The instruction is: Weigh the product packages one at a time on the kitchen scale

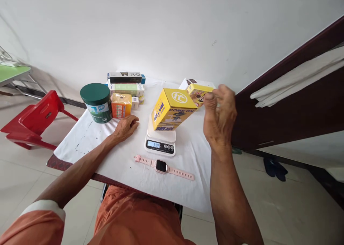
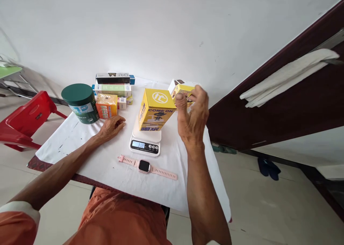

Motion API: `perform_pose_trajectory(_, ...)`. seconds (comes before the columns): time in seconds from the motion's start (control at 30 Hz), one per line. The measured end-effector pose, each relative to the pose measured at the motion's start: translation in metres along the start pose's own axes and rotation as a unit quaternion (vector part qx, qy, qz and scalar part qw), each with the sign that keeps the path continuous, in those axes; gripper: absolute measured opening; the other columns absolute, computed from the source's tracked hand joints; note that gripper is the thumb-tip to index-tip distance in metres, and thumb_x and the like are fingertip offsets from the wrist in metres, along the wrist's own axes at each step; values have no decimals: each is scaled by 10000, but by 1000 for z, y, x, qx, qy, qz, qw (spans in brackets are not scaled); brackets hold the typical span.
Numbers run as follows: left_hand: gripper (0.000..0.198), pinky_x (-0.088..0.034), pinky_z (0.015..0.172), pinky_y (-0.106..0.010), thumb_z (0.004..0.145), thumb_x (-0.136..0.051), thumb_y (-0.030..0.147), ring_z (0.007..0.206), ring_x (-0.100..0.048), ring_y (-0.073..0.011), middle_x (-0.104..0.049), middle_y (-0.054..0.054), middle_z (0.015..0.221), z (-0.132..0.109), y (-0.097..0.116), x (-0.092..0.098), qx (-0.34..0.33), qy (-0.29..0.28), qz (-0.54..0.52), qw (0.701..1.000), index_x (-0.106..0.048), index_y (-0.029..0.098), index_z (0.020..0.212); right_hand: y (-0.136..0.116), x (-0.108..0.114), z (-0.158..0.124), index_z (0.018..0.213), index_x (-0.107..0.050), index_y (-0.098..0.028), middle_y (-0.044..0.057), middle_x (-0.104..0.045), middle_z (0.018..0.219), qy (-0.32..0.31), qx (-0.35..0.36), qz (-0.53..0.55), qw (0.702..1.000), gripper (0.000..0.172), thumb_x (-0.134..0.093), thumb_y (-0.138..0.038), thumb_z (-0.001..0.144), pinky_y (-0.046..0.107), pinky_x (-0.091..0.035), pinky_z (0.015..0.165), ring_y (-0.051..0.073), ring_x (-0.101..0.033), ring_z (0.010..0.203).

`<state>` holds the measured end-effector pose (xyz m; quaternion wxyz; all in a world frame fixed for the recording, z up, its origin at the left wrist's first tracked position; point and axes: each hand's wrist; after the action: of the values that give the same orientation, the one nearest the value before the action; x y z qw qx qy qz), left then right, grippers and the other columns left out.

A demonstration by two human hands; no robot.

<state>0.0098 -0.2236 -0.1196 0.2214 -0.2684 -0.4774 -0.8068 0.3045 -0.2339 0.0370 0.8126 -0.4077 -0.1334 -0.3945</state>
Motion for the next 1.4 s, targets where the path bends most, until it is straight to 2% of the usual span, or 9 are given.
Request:
perform_pose_trajectory(0.1, 148, -479, 649, -276, 935, -565, 258, 705, -589, -142, -655, -37, 840, 0, 0, 0, 3, 0, 4, 1000, -641, 177, 1033, 2, 9, 2, 1469, -459, -259, 176, -574, 1396, 21, 9, 19, 1000, 709, -387, -751, 964, 595, -514, 1006, 369, -556, 1329)
perform_pose_trajectory(0.2, 149, -480, 651, -278, 936, -567, 260, 702, -584, -140, -656, -37, 845, 0, -1, -1, 3, 1, 6, 1000, -643, 177, 1034, 4, 11, 5, 1491, -424, -275, 172, -525, 1455, -14, 15, 42, 999, 707, -472, -724, 946, 572, -534, 1000, 349, -535, 1357)
perform_pose_trajectory(0.43, 138, -485, 662, -276, 929, -580, 250, 707, -600, -141, -656, -35, 841, -1, -1, -1, 5, 3, -1, 1000, -643, 176, 1028, 23, -10, 21, 1567, -339, -260, 178, -415, 1550, -213, 55, 48, 974, 1189, -887, -677, 598, 602, -461, 1098, 389, -415, 1436)
perform_pose_trajectory(0.63, 123, -488, 672, -283, 941, -564, 243, 730, -622, -158, -658, -37, 824, -2, -1, -1, -7, 6, -4, 1000, -641, 180, 1012, 30, -28, 40, 1485, -461, -268, 125, -560, 1444, -327, 2, 107, 939, 1094, -914, -648, 565, 536, -514, 1057, 348, -573, 1290)
perform_pose_trajectory(0.83, 129, -490, 676, -289, 926, -570, 229, 734, -624, -163, -665, -51, 851, -4, 0, -1, -5, 3, -9, 1000, -644, 172, 1015, 18, -30, 56, 1329, -570, -244, 90, -648, 1289, -325, -5, 108, 940, 976, -949, -595, 501, 482, -567, 962, 316, -645, 1150)
perform_pose_trajectory(0.93, 129, -483, 677, -286, 927, -574, 227, 735, -622, -162, -669, -52, 860, -4, -1, -3, 2, -2, -6, 1000, -644, 170, 1020, 23, -41, 75, 1282, -575, -259, 65, -653, 1221, -265, -27, 129, 955, 945, -953, -594, 484, 472, -596, 880, 307, -674, 1053)
perform_pose_trajectory(1.13, 112, -477, 696, -282, 919, -587, 203, 750, -620, -163, -669, -51, 868, -3, -2, -4, 5, -5, 3, 1000, -639, 171, 1013, 38, -109, 112, 1371, -499, -264, 89, -583, 1278, -152, 4, 95, 984, 1000, -928, -570, 522, 546, -505, 1047, 342, -587, 1201)
perform_pose_trajectory(1.27, 119, -475, 685, -277, 929, -574, 203, 742, -616, -159, -665, -54, 875, -3, -1, -3, -2, -8, 3, 1000, -635, 166, 1024, 37, -160, 120, 1387, -483, -200, 151, -530, 1363, -146, -24, 42, 988, 1043, -918, -511, 491, 545, -428, 1132, 369, -517, 1297)
perform_pose_trajectory(1.4, 130, -482, 703, -283, 930, -556, 186, 759, -626, -162, -669, -54, 888, -3, 0, -4, 1, -11, 9, 1000, -636, 170, 1032, 37, -191, 126, 1432, -470, -149, 176, -531, 1376, -175, -55, 38, 982, 1089, -898, -482, 488, 482, -433, 1140, 358, -525, 1310)
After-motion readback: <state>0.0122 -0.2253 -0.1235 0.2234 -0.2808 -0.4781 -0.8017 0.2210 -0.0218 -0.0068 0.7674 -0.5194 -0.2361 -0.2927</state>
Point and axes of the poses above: each hand's wrist, its own z-axis towards the middle knuckle, its own x-axis out of the back of the hand, y = z × x
